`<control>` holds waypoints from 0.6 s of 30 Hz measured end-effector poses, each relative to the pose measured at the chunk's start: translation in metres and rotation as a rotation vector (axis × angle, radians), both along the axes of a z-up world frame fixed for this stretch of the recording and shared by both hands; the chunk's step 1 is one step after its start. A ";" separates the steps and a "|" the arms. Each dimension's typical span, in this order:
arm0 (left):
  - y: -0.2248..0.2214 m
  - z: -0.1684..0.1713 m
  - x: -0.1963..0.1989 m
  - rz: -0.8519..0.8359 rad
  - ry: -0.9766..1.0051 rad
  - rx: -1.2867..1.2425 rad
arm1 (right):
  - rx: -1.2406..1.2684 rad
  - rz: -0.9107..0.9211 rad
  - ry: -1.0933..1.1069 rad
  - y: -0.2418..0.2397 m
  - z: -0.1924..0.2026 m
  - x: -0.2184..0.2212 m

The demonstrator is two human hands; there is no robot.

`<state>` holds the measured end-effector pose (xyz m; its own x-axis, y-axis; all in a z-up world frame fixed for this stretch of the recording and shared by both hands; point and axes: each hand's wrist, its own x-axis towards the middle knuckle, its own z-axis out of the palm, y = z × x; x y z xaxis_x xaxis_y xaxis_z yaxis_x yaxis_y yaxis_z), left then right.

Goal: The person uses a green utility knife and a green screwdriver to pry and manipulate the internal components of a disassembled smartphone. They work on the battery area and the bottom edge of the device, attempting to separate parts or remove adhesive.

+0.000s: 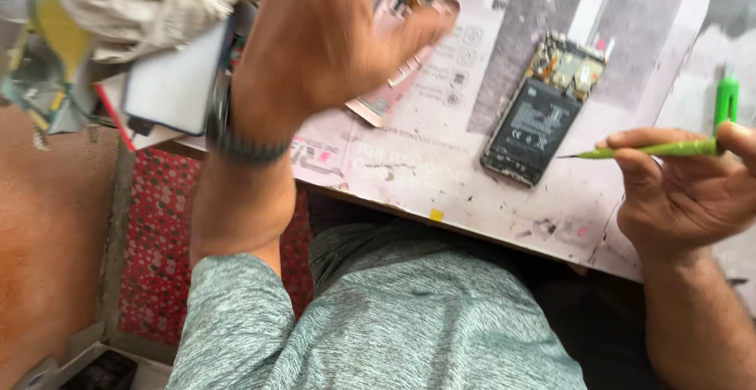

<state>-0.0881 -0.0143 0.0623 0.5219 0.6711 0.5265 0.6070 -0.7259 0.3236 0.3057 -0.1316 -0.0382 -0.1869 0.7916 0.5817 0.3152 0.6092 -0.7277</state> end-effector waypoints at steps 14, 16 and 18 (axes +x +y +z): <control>-0.057 -0.050 0.019 0.323 0.192 -0.182 | -0.441 -0.123 -0.588 0.020 0.049 -0.034; -0.049 -0.052 0.021 0.291 0.182 -0.213 | -0.348 -0.069 -0.736 0.028 0.057 -0.046; -0.041 -0.054 0.025 0.267 0.181 -0.176 | -0.262 -0.024 -0.848 0.029 0.064 -0.057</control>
